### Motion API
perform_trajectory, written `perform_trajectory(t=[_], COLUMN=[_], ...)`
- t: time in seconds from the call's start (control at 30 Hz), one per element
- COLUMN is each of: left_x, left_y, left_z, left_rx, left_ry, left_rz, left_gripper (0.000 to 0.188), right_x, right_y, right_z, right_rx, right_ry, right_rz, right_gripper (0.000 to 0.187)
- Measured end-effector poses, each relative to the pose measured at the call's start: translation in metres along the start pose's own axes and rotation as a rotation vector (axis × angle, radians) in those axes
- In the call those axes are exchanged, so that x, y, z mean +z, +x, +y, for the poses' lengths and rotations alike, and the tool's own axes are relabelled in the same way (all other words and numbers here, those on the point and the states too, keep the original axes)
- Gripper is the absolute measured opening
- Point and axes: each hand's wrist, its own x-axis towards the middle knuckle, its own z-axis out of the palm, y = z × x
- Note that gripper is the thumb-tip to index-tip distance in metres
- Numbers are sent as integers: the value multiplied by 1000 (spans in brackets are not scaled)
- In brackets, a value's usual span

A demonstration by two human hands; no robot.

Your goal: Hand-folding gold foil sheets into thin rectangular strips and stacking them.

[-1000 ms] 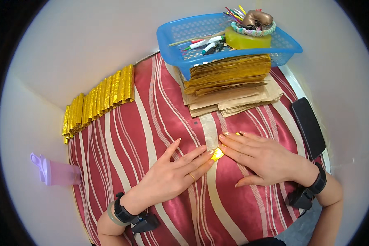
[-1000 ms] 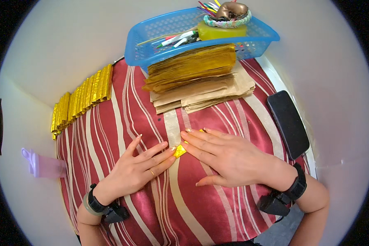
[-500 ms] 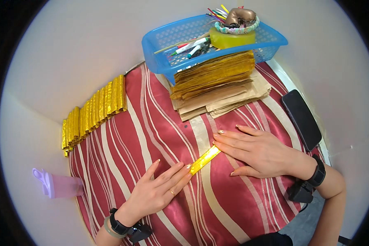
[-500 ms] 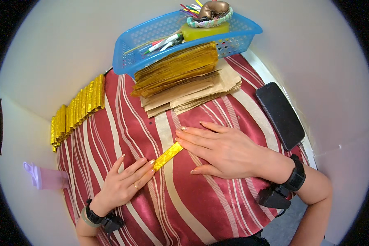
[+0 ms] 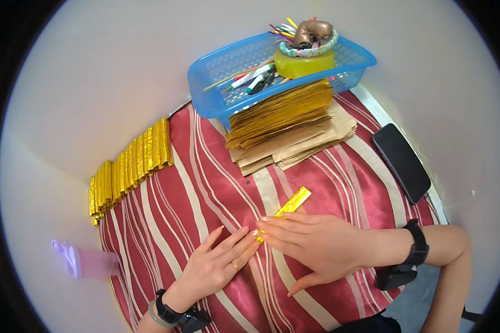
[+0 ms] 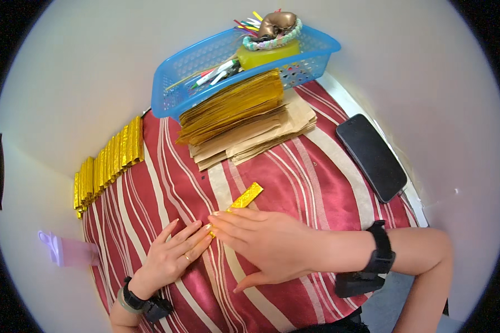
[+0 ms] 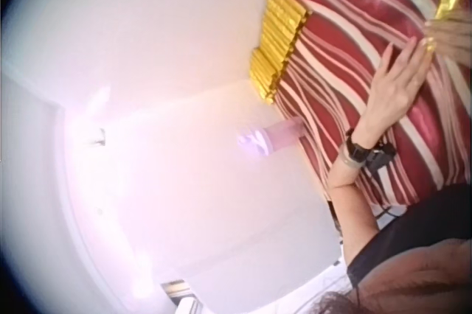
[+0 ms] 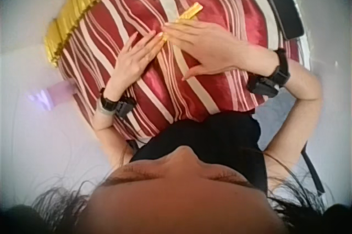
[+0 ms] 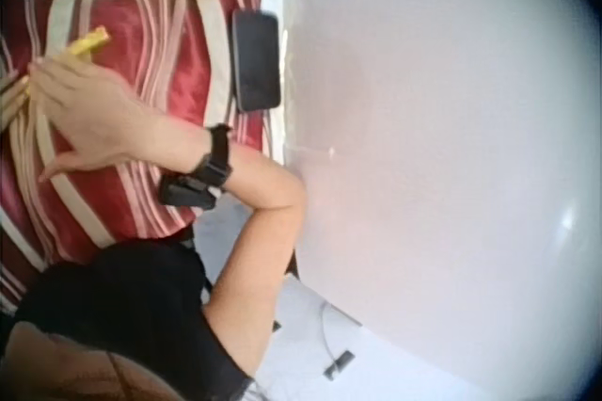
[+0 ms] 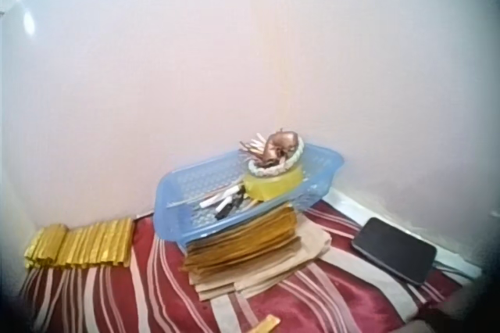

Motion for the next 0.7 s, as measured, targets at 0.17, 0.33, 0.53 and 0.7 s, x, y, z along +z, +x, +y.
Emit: perform_trajectory(t=[0.17,0.33,0.53,0.7], left_x=[-1,-2,0,3], left_y=[-3,-3,0,-4], left_z=[-1,-3,-2,-1], left_rx=[-24,-20,-18,-18], left_ry=[-9,-2,-20,-15], left_rz=[-5,0,6,14], left_gripper=[41,42,43,42], right_x=[0,-21,-16,4], right_y=[-5,-21,-10,9], right_z=[12,30,12,2], right_rx=[-11,71,75,-103], right_ry=[0,-224,-168,-92], right_rz=[30,17,32,16], right_gripper=[81,78,78,79])
